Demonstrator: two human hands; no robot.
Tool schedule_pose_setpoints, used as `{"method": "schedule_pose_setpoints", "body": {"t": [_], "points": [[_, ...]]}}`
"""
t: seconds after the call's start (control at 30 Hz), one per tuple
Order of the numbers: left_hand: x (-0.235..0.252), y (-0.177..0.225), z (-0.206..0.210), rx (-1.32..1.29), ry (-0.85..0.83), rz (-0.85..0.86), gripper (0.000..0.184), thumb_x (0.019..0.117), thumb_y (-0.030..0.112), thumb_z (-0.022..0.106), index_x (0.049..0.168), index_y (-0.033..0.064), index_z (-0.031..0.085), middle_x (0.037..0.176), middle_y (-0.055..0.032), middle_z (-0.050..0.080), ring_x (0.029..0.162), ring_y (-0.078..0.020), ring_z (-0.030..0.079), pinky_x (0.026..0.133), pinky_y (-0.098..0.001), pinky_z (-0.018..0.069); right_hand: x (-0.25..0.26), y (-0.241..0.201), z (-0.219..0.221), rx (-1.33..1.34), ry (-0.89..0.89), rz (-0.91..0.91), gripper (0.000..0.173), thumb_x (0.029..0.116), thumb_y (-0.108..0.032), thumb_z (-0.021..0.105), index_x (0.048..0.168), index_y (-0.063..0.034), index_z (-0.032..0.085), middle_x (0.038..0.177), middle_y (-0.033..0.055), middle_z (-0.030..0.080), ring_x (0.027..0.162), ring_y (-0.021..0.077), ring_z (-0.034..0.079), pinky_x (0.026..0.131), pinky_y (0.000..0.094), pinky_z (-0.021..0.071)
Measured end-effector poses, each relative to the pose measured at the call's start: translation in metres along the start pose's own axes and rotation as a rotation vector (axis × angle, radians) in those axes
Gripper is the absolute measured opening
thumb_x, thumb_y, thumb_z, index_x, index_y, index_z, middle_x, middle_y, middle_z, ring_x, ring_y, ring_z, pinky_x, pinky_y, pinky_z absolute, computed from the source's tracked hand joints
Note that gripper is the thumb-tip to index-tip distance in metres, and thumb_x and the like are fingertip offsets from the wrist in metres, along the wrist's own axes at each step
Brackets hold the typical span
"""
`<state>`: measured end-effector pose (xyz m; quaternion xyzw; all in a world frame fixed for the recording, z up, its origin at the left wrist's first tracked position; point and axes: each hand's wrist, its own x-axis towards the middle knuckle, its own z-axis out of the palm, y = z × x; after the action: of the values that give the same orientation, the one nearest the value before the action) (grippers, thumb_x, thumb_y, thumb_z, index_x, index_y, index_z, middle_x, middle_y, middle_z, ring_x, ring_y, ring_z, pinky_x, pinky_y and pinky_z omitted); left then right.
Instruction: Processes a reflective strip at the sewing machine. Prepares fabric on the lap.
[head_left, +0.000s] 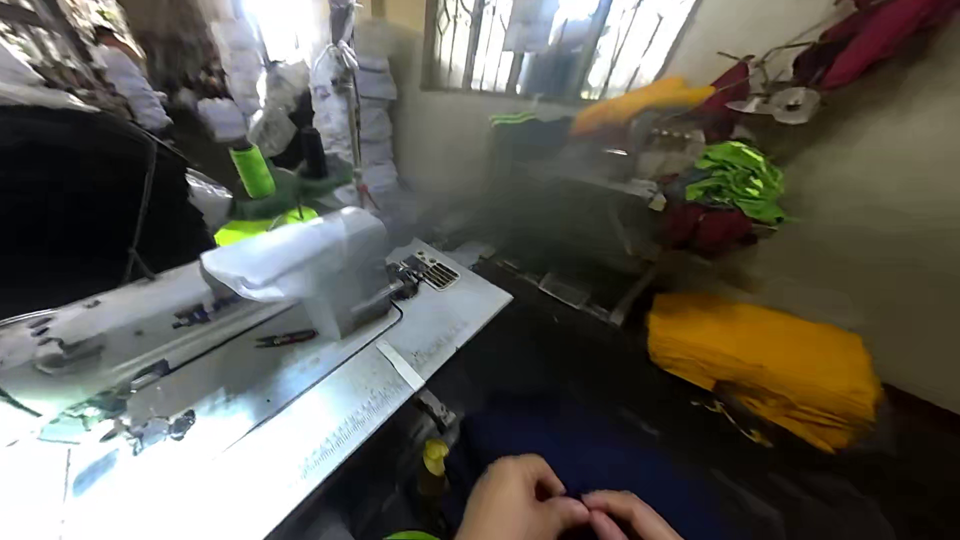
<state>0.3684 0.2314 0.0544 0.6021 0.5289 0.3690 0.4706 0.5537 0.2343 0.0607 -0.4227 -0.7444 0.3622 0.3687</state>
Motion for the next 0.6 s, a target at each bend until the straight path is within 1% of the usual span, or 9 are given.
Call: {"method": "schedule_pose_setpoints", "body": {"t": [0.07, 0.13, 0.2, 0.27, 0.3, 0.37, 0.43, 0.5, 0.6], "points": [[0.001, -0.004, 0.005, -0.230, 0.004, -0.073, 0.026, 0.0893, 0.025, 0.078, 0.090, 0.0003, 0.069, 0.079, -0.0044, 0.064, 0.071, -0.0106, 0.060, 0.068, -0.0298, 0.0520, -0.005, 0.014, -0.002, 0.133, 0.000, 0.027, 0.028, 0.1010, -0.022, 0.065, 0.108, 0.0048, 0.067, 0.102, 0.0104, 0.069, 0.093, 0.0112, 0.067, 0.084, 0.0297, 0.0583], [0.001, -0.003, 0.009, -0.457, -0.016, -0.159, 0.020, 0.0932, 0.021, 0.074, 0.085, 0.0042, 0.067, 0.075, 0.0016, 0.063, 0.064, -0.0045, 0.058, 0.060, -0.0228, 0.0500, -0.005, 0.014, 0.001, 0.183, 0.040, 0.056, 0.023, 0.0952, -0.024, 0.073, 0.099, -0.0018, 0.067, 0.095, 0.0022, 0.068, 0.085, 0.0054, 0.065, 0.075, 0.0248, 0.0575], [-0.001, -0.003, 0.009, -0.601, -0.036, -0.196, 0.018, 0.0999, 0.020, 0.065, 0.087, 0.0075, 0.065, 0.076, 0.0036, 0.063, 0.065, -0.0037, 0.058, 0.060, -0.0218, 0.0503, -0.005, 0.013, 0.000, 0.097, 0.078, 0.046, 0.017, 0.0951, -0.020, 0.071, 0.090, -0.0052, 0.066, 0.087, 0.0007, 0.065, 0.077, 0.0036, 0.061, 0.067, 0.0203, 0.0532], [-0.005, 0.001, 0.002, -0.674, 0.051, -0.188, 0.016, 0.1034, 0.018, 0.056, 0.092, 0.0081, 0.062, 0.077, 0.0039, 0.060, 0.067, -0.0040, 0.057, 0.062, -0.0222, 0.0493, -0.007, 0.022, -0.013, -0.136, 0.101, 0.029, 0.018, 0.0958, -0.022, 0.067, 0.087, -0.0068, 0.066, 0.084, 0.0015, 0.064, 0.073, 0.0048, 0.060, 0.064, 0.0207, 0.0516], [-0.008, 0.006, -0.008, -0.735, 0.109, -0.205, 0.017, 0.1062, 0.018, 0.050, 0.099, 0.0063, 0.059, 0.082, 0.0008, 0.062, 0.071, -0.0069, 0.061, 0.066, -0.0255, 0.0525, -0.010, 0.030, -0.026, -0.313, 0.106, 0.039, 0.017, 0.0944, -0.021, 0.065, 0.086, -0.0058, 0.066, 0.083, 0.0045, 0.065, 0.072, 0.0100, 0.061, 0.063, 0.0265, 0.0532], [-0.018, 0.018, -0.039, -0.886, 0.227, -0.205, 0.024, 0.1108, 0.020, 0.039, 0.117, 0.0026, 0.055, 0.097, -0.0084, 0.069, 0.087, -0.0168, 0.071, 0.078, -0.0361, 0.0614, -0.019, 0.057, -0.059, -0.576, 0.077, 0.149, 0.015, 0.0904, -0.011, 0.065, 0.088, 0.0036, 0.067, 0.084, 0.0189, 0.067, 0.076, 0.0321, 0.068, 0.069, 0.0513, 0.0572], [-0.028, 0.026, -0.077, -0.999, 0.385, -0.154, 0.032, 0.1121, 0.026, 0.033, 0.122, 0.0053, 0.056, 0.101, -0.0114, 0.071, 0.092, -0.0211, 0.072, 0.081, -0.0408, 0.0623, -0.035, 0.096, -0.094, -0.723, 0.058, 0.371, 0.019, 0.0901, -0.007, 0.066, 0.095, 0.0107, 0.067, 0.091, 0.0304, 0.067, 0.087, 0.0477, 0.068, 0.079, 0.0672, 0.0535], [-0.039, 0.034, -0.115, -1.003, 0.594, -0.085, 0.035, 0.1106, 0.035, 0.038, 0.116, 0.0108, 0.063, 0.095, -0.0074, 0.073, 0.088, -0.0181, 0.072, 0.077, -0.0393, 0.0625, -0.052, 0.136, -0.128, -0.807, 0.032, 0.642, 0.025, 0.0936, -0.009, 0.065, 0.107, 0.0118, 0.068, 0.104, 0.0347, 0.067, 0.102, 0.0526, 0.066, 0.090, 0.0708, 0.0492], [-0.059, 0.052, -0.159, -0.843, 0.778, 0.039, 0.032, 0.1085, 0.041, 0.043, 0.111, 0.0182, 0.066, 0.091, 0.0003, 0.073, 0.084, -0.0099, 0.072, 0.072, -0.0326, 0.0629, -0.069, 0.181, -0.161, -0.906, -0.049, 0.916, 0.029, 0.0955, -0.015, 0.064, 0.110, 0.0096, 0.068, 0.108, 0.0337, 0.069, 0.107, 0.0515, 0.066, 0.091, 0.0695, 0.0495]]}}
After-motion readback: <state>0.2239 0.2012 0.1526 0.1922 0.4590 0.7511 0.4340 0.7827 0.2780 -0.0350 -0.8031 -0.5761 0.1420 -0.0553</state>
